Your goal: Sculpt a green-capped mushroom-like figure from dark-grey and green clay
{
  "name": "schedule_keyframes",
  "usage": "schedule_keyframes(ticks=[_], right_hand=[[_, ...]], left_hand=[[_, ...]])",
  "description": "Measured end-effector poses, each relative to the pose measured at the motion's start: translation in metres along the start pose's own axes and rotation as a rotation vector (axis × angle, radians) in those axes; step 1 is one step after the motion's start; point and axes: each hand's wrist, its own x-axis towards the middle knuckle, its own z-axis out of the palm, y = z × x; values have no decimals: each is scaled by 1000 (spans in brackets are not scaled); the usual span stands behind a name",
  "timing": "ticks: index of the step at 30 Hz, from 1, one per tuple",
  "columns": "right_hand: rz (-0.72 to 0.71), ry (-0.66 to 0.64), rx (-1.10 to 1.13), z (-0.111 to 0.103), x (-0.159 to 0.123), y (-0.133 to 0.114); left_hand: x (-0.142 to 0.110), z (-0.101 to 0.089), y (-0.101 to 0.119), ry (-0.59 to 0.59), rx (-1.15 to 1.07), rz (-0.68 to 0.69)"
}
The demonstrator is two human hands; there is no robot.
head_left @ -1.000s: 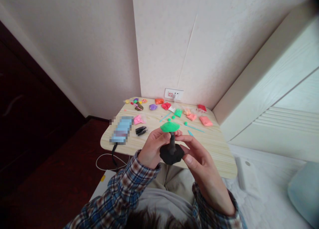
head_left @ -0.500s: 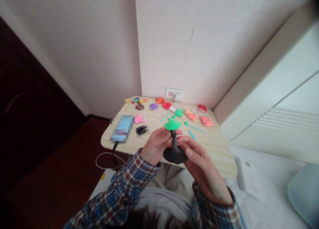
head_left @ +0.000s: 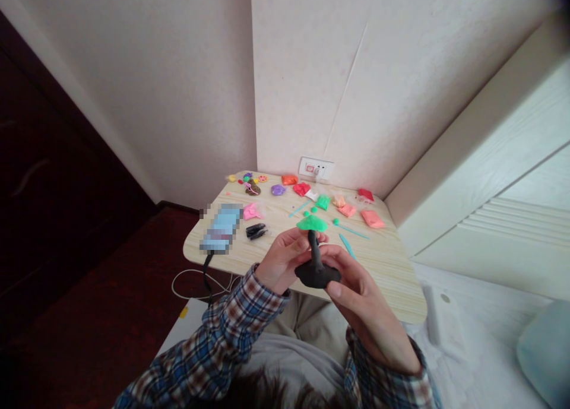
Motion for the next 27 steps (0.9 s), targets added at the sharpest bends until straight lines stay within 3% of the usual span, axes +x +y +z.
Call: schedule_keyframes(ticks=[27], right_hand=[[44,14,35,1,-4,-3]], left_hand=[[0,-1,4,-52,103,-33]])
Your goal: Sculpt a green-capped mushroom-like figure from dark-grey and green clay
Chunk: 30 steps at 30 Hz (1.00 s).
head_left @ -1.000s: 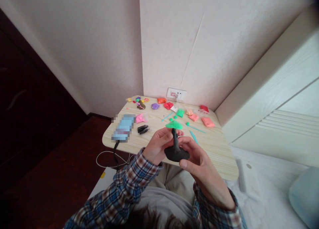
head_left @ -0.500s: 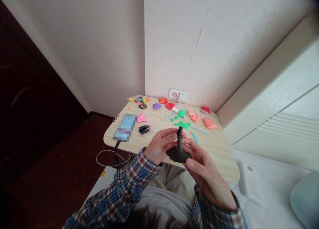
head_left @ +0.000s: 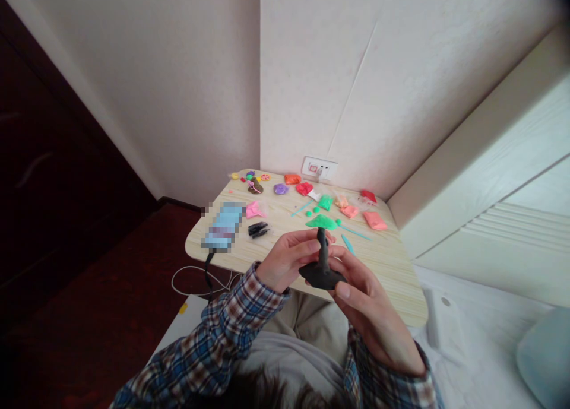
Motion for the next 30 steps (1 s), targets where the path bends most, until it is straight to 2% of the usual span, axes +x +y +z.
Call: schedule_keyframes(ticks=[9,16,24,30], right_hand=[[-8,-34,51,-2,2,3],[10,-112,88,-8,2,6],[-148,37,-255,-11,4,12],[-114,175,-219,-12,11,17]], left_hand=[[0,-4,0,-72,25,0],[1,0,0,-23,-34,35],[8,-1,-4,10,-33,125],[9,-6,-8,-19,4,131]])
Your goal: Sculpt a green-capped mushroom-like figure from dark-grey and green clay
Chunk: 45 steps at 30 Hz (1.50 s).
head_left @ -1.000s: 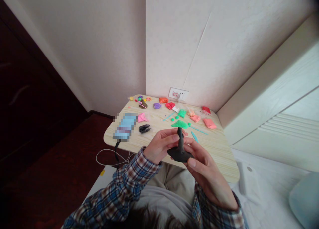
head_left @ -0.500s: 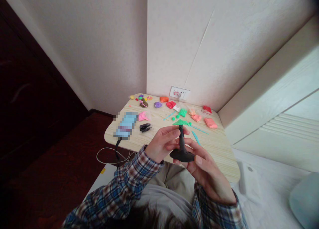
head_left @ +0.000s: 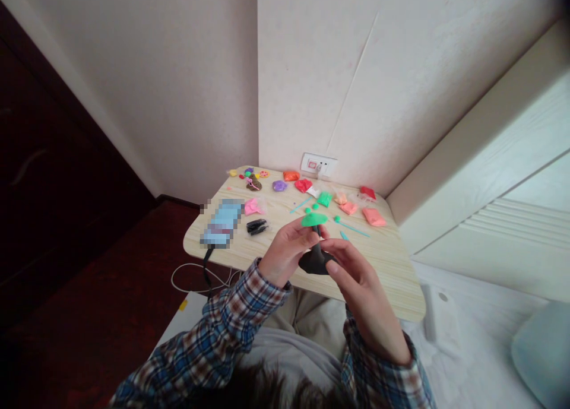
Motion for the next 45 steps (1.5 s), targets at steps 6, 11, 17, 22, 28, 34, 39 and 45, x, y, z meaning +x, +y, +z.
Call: schedule_keyframes(ticks=[6,11,17,22,28,34,39,45], right_hand=[[88,30,96,-8,8,19],[79,210,-88,-32,22,52],[98,393,-217,-69,26,87],[89,401,-242,-75,26,94],[41,395,-346,-77,25,96],[-73,505,-709,-90,25,98],[-132,571,-965,-99,29,106],[-92,564,-1179,-111,31,119]], left_hand=[[10,-21,-12,29,136,49],[34,-48,-32,73,575,137],[45,-72,-57,43,918,92],[42,-80,-68,31,1033,90],[35,-88,-56,20,1183,194],[10,-111,-11,280,1516,345],[-5,-127,13,505,1900,321],[-12,-152,18,307,1754,109]])
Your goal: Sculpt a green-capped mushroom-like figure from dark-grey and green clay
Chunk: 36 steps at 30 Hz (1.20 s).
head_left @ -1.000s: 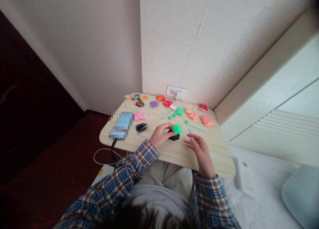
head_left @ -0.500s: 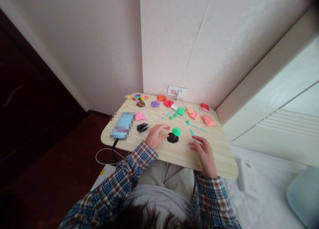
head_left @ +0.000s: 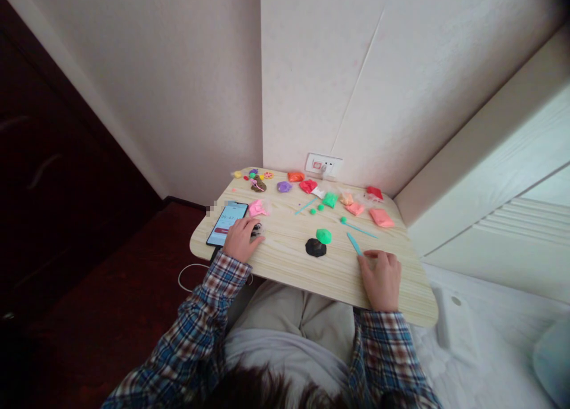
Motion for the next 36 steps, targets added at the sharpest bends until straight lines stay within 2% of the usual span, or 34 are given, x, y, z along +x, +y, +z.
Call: schedule_keyframes(ticks=[6,10,15,18,20,22,24,27,31,36], right_hand=[[55,-47,-87,-2,0,2],[86,-78,-96,-4,-1,-1],[84,-130,-16,-10,-2,-1],[63,-160,98,-25,-7,-6],[47,-127,271,-41,-12,-16],[7,-109,406,-59,-16,-34],[-57,-111,456,-76,-20,-57],[-262,-214,439,-92,-20,-92],[-411,-299,410,-100,-16,-119],[-450,-332,334,-99,-10,-126]], left_hand=[[-8,-1,-1,-96,-195,43],[-11,1,4,-105,-359,40],[-14,4,15,-113,-585,22],[-15,2,24,-133,-854,-7],[-16,1,31,-156,-1076,-33],[-16,-1,40,-184,-1200,-18],[-16,-3,50,-212,-1231,21],[-15,-9,66,-265,-1228,42],[-13,-17,82,-295,-1246,47],[-8,-17,90,-374,-1275,-38]])
